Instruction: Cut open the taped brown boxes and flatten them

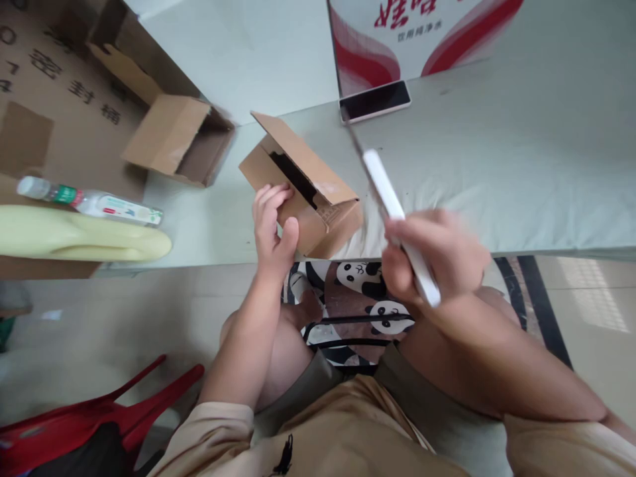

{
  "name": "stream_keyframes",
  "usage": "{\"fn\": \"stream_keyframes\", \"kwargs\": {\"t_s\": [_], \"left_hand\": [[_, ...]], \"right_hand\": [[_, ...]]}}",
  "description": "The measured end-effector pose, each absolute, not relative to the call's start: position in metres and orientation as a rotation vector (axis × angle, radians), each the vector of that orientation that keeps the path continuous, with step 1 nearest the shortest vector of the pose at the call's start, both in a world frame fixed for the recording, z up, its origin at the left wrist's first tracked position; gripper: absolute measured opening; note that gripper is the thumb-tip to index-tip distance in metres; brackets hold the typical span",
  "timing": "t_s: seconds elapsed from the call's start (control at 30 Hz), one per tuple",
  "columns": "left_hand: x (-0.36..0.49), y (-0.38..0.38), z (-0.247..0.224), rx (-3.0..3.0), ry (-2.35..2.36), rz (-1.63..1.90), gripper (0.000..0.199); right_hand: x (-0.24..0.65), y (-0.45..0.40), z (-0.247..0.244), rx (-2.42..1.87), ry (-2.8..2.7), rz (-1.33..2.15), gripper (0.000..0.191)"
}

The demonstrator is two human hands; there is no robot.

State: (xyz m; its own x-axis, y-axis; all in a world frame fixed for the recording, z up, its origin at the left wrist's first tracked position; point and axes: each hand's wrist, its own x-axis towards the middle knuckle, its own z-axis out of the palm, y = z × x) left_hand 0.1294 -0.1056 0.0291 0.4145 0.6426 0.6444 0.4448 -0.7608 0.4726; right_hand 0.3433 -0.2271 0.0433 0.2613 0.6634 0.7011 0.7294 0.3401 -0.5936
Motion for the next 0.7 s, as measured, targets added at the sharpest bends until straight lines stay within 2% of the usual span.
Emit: {"fn": "stream_keyframes", "kwargs": {"t_s": [0.07,0.13,0.23,0.33,0.53,0.7], "left_hand": [[0.130,-0.104,0.028,2.439,0.932,1.283,0.042],[0.130,-0.103,0.028,2.434,0.917,1.294,0.041],[0.129,-0.102,0.027,2.424,0.914,1.317,0.041],[0.128,-0.102,0.026,2.421,0.901,1.328,0.042],[0.121,-0.104,0.029,2.446,0.923,1.260,0.044],[0.102,-0.099,0.030,2.435,0.861,1.209,0.045]], "right_hand": [[0.349,-0.213,0.039,-1.514,-1.428,-0.135,0.028],[0.353,-0.197,0.034,-1.773,-1.449,-0.112,0.040],[0.358,-0.176,0.022,-2.175,-1.463,0.139,0.062],[0.361,-0.165,0.007,-2.370,-1.469,0.293,0.069],[0.356,-0.166,-0.004,-2.312,-1.522,0.101,0.062],[0.348,-0.169,-0.003,-2.144,-1.618,0.082,0.039]]}}
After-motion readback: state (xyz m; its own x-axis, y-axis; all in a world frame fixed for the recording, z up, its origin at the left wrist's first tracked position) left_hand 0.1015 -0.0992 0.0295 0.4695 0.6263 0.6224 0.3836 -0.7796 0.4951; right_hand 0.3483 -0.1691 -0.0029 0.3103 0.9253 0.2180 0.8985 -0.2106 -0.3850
